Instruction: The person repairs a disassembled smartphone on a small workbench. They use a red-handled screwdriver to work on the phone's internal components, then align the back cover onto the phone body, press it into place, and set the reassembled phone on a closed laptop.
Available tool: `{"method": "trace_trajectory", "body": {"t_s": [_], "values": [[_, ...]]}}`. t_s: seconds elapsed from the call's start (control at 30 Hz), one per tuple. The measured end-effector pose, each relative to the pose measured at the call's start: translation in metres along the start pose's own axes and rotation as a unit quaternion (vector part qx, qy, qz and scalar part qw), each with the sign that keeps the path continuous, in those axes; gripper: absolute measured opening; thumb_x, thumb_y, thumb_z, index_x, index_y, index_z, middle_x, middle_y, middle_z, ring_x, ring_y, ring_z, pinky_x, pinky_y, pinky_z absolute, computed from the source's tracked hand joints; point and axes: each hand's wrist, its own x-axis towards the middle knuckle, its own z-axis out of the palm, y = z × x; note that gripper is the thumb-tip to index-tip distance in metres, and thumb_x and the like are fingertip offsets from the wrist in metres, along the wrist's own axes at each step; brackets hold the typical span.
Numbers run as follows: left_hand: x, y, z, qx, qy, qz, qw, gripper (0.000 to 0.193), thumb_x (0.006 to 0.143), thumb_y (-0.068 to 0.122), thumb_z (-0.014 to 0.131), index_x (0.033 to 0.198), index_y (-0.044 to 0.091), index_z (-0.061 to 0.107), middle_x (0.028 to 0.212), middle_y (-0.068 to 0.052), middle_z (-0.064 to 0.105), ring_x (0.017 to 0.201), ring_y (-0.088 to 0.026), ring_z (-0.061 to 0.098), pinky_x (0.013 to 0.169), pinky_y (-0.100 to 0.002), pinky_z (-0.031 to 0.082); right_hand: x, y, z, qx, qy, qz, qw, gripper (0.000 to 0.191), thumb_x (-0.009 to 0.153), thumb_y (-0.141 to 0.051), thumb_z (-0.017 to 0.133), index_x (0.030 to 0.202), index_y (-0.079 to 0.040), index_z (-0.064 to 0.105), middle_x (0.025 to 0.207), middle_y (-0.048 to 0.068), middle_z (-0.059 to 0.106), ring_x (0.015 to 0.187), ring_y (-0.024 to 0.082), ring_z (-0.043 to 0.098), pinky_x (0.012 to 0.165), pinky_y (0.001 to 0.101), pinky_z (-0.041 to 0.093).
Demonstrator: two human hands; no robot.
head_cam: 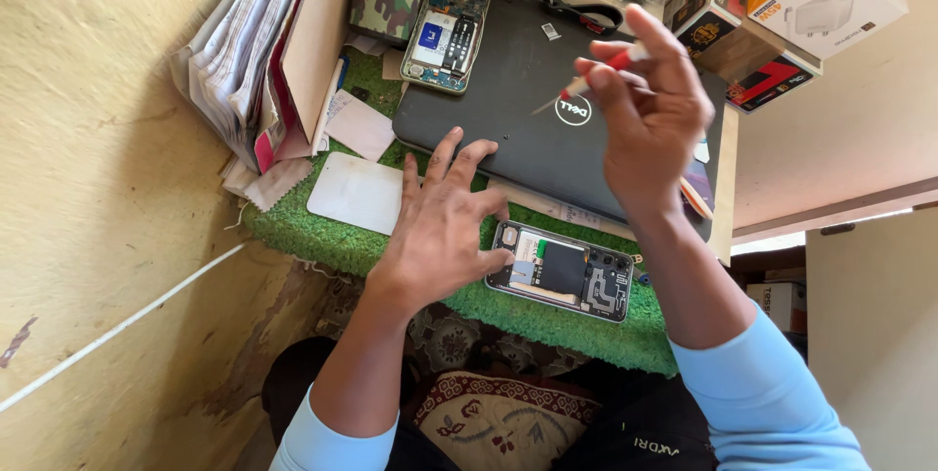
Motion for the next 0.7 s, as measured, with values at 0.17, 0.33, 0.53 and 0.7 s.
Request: {"method": "trace_trajectory", "body": {"t_s": [0.17, 0.33, 0.53, 0.7], "values": [[-0.001, -0.002, -0.001, -0.011, 0.006, 0.013, 1.000, 0.042, 0.066, 0.039, 0.090, 0.098, 0.018, 0.074, 0.163, -0.007, 0.028, 0.155, -0.031, 0.004, 0.122, -0.069, 0.001, -0.003, 0.019, 0.014, 0.014, -0.012, 0.039, 0.999, 0.043, 0.109, 0.005, 0.067, 0.149, 0.000, 0.054, 0.118, 0.012, 0.069, 0.105, 0.017, 0.074, 0.092, 0.0281, 0.065], [0.000, -0.004, 0.000, -0.018, 0.011, 0.017, 1.000, 0.041, 0.065, 0.039, 0.090, 0.097, 0.018, 0.075, 0.161, -0.007, 0.029, 0.155, -0.031, 0.005, 0.121, -0.070, 0.001, -0.008, 0.024, 0.013, 0.024, -0.020, 0.053, 0.998, 0.044, 0.109, 0.004, 0.067, 0.150, -0.001, 0.053, 0.119, 0.011, 0.069, 0.106, 0.016, 0.073, 0.093, 0.0269, 0.063], [-0.001, -0.004, 0.001, -0.018, 0.013, 0.020, 1.000, 0.042, 0.064, 0.040, 0.091, 0.096, 0.017, 0.075, 0.160, -0.007, 0.030, 0.155, -0.031, 0.005, 0.121, -0.071, 0.002, -0.010, 0.025, 0.015, 0.034, -0.029, 0.082, 0.996, 0.043, 0.108, 0.003, 0.067, 0.149, -0.001, 0.053, 0.121, 0.011, 0.068, 0.106, 0.015, 0.073, 0.093, 0.0271, 0.064], [-0.001, -0.006, 0.001, -0.021, 0.018, 0.025, 0.999, 0.041, 0.064, 0.040, 0.091, 0.095, 0.017, 0.076, 0.162, -0.007, 0.030, 0.155, -0.032, 0.005, 0.121, -0.071, 0.003, -0.011, 0.024, 0.014, 0.025, -0.034, 0.073, 0.996, 0.042, 0.108, 0.005, 0.066, 0.148, -0.001, 0.054, 0.120, 0.011, 0.068, 0.106, 0.015, 0.073, 0.092, 0.0274, 0.064]]}}
